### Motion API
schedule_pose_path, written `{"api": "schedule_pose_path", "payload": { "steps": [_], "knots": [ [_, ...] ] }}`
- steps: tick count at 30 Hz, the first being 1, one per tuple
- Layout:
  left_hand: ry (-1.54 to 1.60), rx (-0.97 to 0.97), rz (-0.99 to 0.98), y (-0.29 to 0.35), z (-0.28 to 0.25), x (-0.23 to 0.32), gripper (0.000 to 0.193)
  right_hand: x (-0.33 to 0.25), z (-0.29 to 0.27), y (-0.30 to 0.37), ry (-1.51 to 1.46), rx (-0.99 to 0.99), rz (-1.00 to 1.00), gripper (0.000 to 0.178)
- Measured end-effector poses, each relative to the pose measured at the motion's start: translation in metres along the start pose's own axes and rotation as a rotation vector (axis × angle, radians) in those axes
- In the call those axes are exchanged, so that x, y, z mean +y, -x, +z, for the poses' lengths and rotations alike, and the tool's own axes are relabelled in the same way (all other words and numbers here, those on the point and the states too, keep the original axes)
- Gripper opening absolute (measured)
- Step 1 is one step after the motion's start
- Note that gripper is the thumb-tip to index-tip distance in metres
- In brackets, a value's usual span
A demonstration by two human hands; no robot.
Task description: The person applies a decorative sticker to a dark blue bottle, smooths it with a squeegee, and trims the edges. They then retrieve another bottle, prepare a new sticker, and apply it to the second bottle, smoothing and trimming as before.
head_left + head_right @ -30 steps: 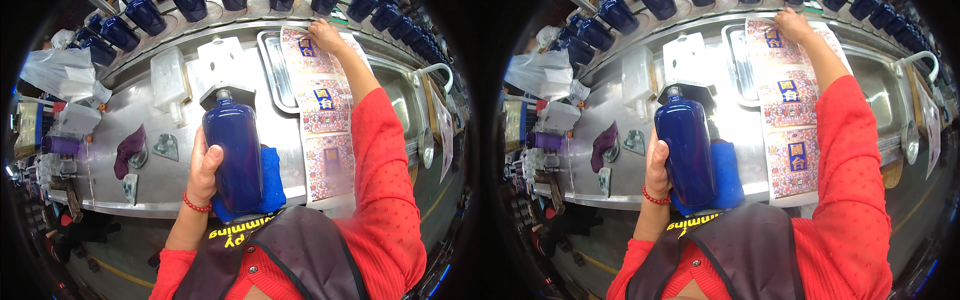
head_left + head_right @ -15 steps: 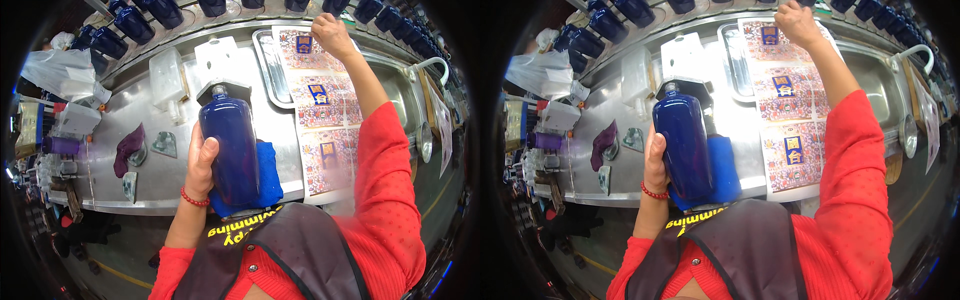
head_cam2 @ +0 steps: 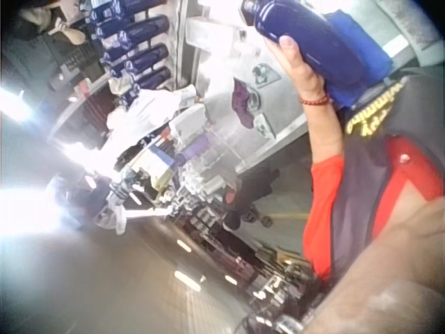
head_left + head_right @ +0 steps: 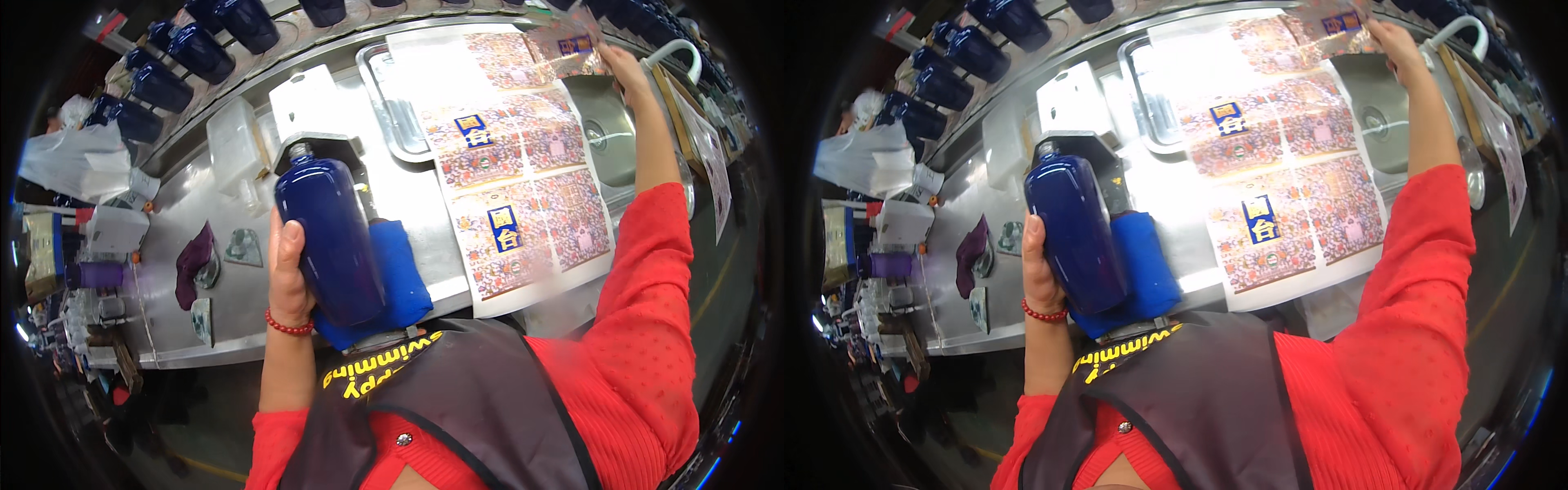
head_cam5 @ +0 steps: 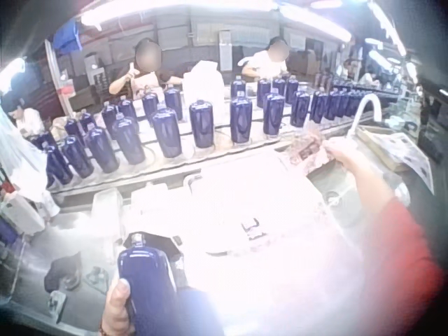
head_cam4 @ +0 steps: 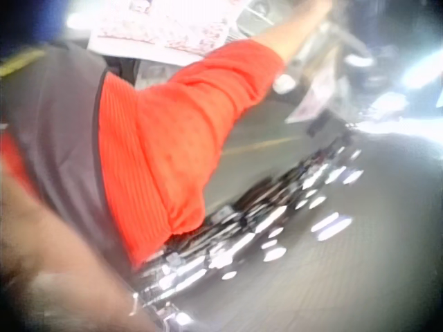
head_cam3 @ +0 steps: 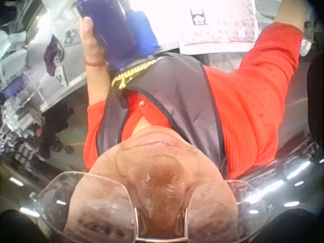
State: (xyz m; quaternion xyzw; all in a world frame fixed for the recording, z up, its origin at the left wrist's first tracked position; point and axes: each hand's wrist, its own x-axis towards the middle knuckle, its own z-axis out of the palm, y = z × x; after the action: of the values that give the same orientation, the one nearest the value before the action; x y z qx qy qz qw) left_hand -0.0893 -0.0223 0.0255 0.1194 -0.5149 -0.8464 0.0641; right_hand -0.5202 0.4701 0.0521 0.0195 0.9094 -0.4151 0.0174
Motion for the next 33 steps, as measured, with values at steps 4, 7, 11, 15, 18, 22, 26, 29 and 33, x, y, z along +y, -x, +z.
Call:
{"api": "schedule_pose_path", "payload": {
  "steps": [4,7,11,15,18,22,26,29,33],
  "knots": [
    [0.067,-0.023,0.040,-0.001,-0.002,-0.007,0.047,0.118,-0.005,0.005,0.458,0.141,0.163,0.045],
    [0.057,0.023,0.050,0.000,-0.004,-0.010,0.048,0.175,-0.001,0.011,0.841,0.027,0.122,0.052],
    [0.050,0.076,0.032,0.000,-0.001,-0.008,0.050,0.220,0.012,0.007,0.865,-0.014,0.346,0.060],
    [0.034,0.042,-0.013,0.002,0.004,-0.004,0.060,0.283,0.010,-0.027,0.912,0.035,0.184,0.053],
    [0.123,0.074,-0.043,0.006,0.003,-0.005,0.045,0.317,0.004,-0.053,1.004,-0.027,0.064,0.046],
    [0.095,0.034,-0.001,0.000,0.003,-0.021,0.063,0.279,0.049,-0.038,1.016,0.235,-0.453,0.028],
    [-0.526,0.264,0.306,-0.009,0.004,-0.039,0.077,0.172,0.178,0.080,0.331,0.230,-0.722,0.027],
    [-0.730,0.267,0.514,0.015,0.004,-0.046,0.080,0.087,0.256,0.196,0.103,-0.095,-0.876,0.027],
    [-0.993,0.103,0.690,0.067,0.003,-0.046,0.098,-0.008,0.299,0.305,0.000,-0.504,-1.001,0.027]
  ]
}}
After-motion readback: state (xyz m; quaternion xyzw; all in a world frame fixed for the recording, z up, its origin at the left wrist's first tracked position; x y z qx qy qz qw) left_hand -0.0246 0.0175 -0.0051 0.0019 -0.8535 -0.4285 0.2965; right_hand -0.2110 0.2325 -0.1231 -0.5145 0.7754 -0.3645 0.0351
